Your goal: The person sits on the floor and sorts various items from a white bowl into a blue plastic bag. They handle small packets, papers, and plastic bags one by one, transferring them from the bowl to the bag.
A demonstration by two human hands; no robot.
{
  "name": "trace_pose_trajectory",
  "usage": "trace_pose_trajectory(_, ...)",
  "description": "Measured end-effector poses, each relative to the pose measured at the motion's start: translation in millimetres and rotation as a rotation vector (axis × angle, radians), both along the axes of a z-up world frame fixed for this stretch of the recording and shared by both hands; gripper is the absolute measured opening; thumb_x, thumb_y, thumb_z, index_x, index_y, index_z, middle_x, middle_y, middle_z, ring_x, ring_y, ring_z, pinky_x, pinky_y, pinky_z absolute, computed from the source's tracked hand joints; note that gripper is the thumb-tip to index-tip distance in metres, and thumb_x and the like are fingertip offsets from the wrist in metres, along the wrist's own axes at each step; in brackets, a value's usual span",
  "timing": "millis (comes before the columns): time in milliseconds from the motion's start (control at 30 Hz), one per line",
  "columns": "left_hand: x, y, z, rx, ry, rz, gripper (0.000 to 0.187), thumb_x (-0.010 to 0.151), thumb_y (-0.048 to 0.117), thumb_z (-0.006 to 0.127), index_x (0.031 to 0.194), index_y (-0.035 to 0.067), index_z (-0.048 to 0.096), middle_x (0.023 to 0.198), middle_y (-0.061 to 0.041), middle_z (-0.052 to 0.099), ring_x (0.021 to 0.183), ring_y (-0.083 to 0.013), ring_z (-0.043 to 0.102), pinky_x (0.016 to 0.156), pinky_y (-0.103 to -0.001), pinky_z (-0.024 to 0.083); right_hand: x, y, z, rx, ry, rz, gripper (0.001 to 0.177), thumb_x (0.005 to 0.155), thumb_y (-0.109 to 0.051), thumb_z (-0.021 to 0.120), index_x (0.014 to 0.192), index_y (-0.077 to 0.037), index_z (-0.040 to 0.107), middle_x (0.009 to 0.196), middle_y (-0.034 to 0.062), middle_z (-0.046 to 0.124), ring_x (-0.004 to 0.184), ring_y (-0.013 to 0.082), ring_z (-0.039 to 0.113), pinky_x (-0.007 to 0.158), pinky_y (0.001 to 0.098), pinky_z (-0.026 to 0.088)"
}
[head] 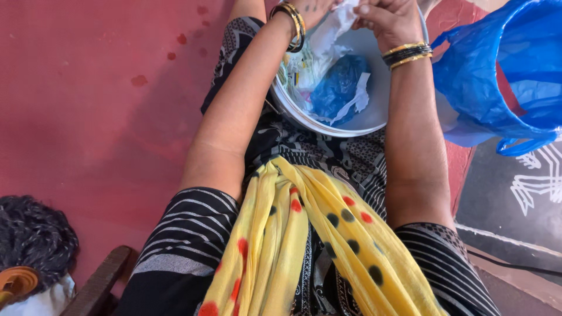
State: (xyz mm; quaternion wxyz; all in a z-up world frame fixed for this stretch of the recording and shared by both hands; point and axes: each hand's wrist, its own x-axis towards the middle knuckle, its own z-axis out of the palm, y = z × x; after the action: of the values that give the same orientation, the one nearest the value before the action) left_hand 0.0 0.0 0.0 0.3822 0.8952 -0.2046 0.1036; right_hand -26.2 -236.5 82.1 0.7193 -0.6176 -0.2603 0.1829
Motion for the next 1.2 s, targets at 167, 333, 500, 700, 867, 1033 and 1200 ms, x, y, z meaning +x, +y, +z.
trace_pose_trajectory(167,-5,14,15,-0.388,0.125,-0.239,0.024,0.098,0.02,0.087,0.101,0.005,0.068,0.085,0.002,0.069,0.078,-0.0049,0.065,0.068,-0.024,0.053,4,-9,3,0.303,0.158,0.032,0.009,0.104,0.002,0.064,0.106,0.001,0.073,0.105,0.0133,0.076,0.091,0.0233,0.074,0.088,0.0402,0.062)
trace_pose_trajectory(333,-4,14,8,-0.638,0.291,-0.473,0.027,0.093,0.012,0.089,0.101,0.003,0.065,0.085,0.003,0.068,0.078,-0.0039,0.064,0.068,-0.022,0.052,17,-10,-19,0.198,0.108,0.019,0.017,0.108,-0.01,0.063,0.121,-0.001,0.069,0.11,0.0121,0.074,0.092,0.0247,0.073,0.087,0.0434,0.06)
trace_pose_trajectory(500,-3,17,3,-0.643,0.152,-0.308,0.019,0.09,0.005,0.086,0.099,0.003,0.069,0.084,0.004,0.068,0.076,-0.0033,0.063,0.066,-0.022,0.053,19,-7,-23,0.258,0.134,-0.178,0.036,0.107,-0.037,0.068,0.125,-0.007,0.063,0.108,0.0024,0.065,0.103,0.0253,0.073,0.087,0.0488,0.064)
trace_pose_trajectory(700,-9,20,12,-0.571,0.246,-0.379,0.02,0.09,0.003,0.083,0.106,0.003,0.072,0.09,0.0,0.076,0.081,-0.0061,0.072,0.073,-0.022,0.057,5,3,-8,0.067,0.026,-0.166,0.035,0.104,-0.023,0.08,0.131,-0.009,0.062,0.12,0.0022,0.071,0.111,0.0157,0.07,0.087,0.0378,0.059)
trace_pose_trajectory(867,-13,21,18,-0.503,0.371,-0.466,0.033,0.081,0.001,0.089,0.108,0.001,0.07,0.095,-0.002,0.075,0.086,-0.0079,0.071,0.076,-0.023,0.058,16,3,-21,-0.022,0.009,-0.223,0.01,0.103,-0.004,0.078,0.11,-0.001,0.071,0.099,0.0082,0.074,0.084,0.0174,0.072,0.073,0.0322,0.059)
trace_pose_trajectory(1033,-10,22,16,-0.434,0.357,-0.447,0.04,0.078,-0.001,0.089,0.112,0.001,0.069,0.1,-0.003,0.076,0.09,-0.0091,0.072,0.08,-0.024,0.059,23,-7,-20,0.111,0.107,-0.419,0.004,0.102,-0.006,0.071,0.099,-0.003,0.071,0.087,0.0072,0.075,0.073,0.0187,0.073,0.062,0.035,0.062)
trace_pose_trajectory(1200,-7,21,13,-0.517,0.37,-0.386,0.04,0.078,-0.003,0.088,0.113,0.003,0.069,0.1,-0.002,0.074,0.092,-0.0092,0.071,0.083,-0.024,0.06,35,-20,-32,0.184,0.114,-0.587,0.004,0.103,-0.006,0.07,0.098,-0.005,0.071,0.085,0.0059,0.075,0.071,0.0183,0.072,0.057,0.0335,0.058)
